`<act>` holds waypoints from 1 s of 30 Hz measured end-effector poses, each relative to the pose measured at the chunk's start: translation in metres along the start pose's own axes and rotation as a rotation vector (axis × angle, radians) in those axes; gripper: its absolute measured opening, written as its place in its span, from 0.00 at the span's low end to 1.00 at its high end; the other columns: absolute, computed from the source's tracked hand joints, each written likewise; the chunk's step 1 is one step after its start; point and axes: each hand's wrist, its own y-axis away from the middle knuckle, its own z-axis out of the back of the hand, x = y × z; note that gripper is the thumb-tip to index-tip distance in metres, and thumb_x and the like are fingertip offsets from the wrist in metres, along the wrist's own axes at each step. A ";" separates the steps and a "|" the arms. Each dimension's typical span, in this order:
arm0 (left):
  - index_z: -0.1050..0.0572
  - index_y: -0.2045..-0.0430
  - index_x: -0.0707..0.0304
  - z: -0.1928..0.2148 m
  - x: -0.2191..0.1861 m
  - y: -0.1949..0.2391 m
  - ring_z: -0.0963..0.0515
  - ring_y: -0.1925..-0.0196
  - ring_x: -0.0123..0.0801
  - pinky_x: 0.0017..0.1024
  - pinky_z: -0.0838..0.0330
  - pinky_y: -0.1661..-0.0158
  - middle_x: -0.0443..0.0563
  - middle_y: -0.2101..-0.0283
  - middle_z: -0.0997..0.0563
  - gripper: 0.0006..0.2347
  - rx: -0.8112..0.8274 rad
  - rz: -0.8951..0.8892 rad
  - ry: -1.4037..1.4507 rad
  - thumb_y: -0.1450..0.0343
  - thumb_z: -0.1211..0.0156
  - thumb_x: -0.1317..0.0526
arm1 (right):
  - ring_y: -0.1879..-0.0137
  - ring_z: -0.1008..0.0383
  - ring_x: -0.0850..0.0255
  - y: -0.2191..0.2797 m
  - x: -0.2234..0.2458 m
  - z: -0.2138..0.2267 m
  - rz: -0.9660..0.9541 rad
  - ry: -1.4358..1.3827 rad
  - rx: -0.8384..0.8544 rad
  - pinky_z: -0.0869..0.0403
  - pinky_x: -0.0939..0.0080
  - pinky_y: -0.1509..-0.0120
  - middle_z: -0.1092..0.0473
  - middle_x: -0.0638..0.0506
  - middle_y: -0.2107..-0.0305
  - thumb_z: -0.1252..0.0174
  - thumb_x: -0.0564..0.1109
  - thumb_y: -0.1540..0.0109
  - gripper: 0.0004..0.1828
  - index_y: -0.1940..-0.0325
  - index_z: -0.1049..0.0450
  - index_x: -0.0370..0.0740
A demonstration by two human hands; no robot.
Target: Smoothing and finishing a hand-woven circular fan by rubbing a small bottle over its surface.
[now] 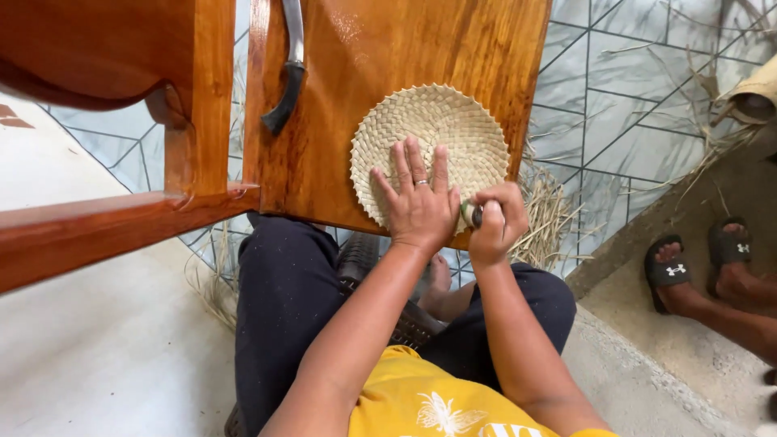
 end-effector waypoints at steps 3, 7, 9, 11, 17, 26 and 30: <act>0.52 0.22 0.54 0.004 0.000 -0.004 0.64 0.19 0.72 0.85 0.70 0.35 0.80 0.21 0.57 0.33 0.071 -0.016 0.016 0.22 0.53 0.45 | 0.73 0.31 0.56 -0.012 -0.008 -0.004 0.083 0.034 -0.006 0.30 0.57 0.63 0.30 0.49 0.80 0.50 0.47 0.34 0.17 0.72 0.22 0.40; 0.46 0.24 0.58 -0.003 -0.002 -0.002 0.56 0.20 0.76 0.86 0.63 0.35 0.83 0.23 0.50 0.33 -0.115 -0.043 -0.006 0.24 0.45 0.46 | 0.76 0.33 0.57 -0.076 -0.061 -0.040 0.184 0.012 -0.061 0.31 0.57 0.65 0.31 0.48 0.82 0.51 0.43 0.35 0.17 0.76 0.24 0.40; 0.51 0.22 0.54 0.002 -0.003 -0.005 0.63 0.18 0.72 0.84 0.70 0.34 0.78 0.21 0.55 0.33 0.071 0.011 0.045 0.22 0.55 0.42 | 0.74 0.28 0.57 -0.108 -0.061 -0.062 0.167 -0.040 -0.021 0.27 0.58 0.64 0.30 0.49 0.81 0.50 0.40 0.38 0.12 0.73 0.24 0.35; 0.49 0.23 0.56 0.001 -0.004 -0.004 0.60 0.19 0.74 0.85 0.69 0.35 0.80 0.22 0.53 0.33 0.009 -0.006 0.048 0.23 0.52 0.44 | 0.73 0.30 0.57 -0.106 -0.046 -0.054 0.162 -0.050 -0.006 0.27 0.56 0.63 0.31 0.48 0.81 0.50 0.40 0.38 0.13 0.73 0.23 0.36; 0.44 0.25 0.59 -0.006 -0.002 -0.005 0.53 0.20 0.76 0.87 0.63 0.36 0.83 0.23 0.49 0.31 -0.181 -0.055 0.045 0.24 0.51 0.47 | 0.73 0.31 0.54 -0.022 -0.006 -0.007 0.045 -0.008 0.026 0.28 0.55 0.62 0.32 0.47 0.81 0.50 0.40 0.37 0.13 0.73 0.23 0.38; 0.43 0.26 0.60 -0.008 -0.005 -0.005 0.51 0.20 0.78 0.87 0.61 0.36 0.84 0.25 0.46 0.32 -0.221 -0.056 0.059 0.26 0.46 0.47 | 0.72 0.27 0.53 -0.090 -0.049 -0.050 0.116 -0.015 -0.004 0.27 0.56 0.60 0.29 0.48 0.80 0.48 0.41 0.38 0.12 0.72 0.21 0.38; 0.43 0.26 0.60 -0.007 -0.006 -0.005 0.51 0.20 0.76 0.86 0.60 0.35 0.83 0.24 0.46 0.34 -0.234 -0.054 0.005 0.28 0.42 0.47 | 0.70 0.30 0.55 -0.066 -0.036 -0.028 0.017 -0.008 -0.010 0.29 0.53 0.59 0.32 0.45 0.80 0.49 0.38 0.39 0.11 0.73 0.22 0.38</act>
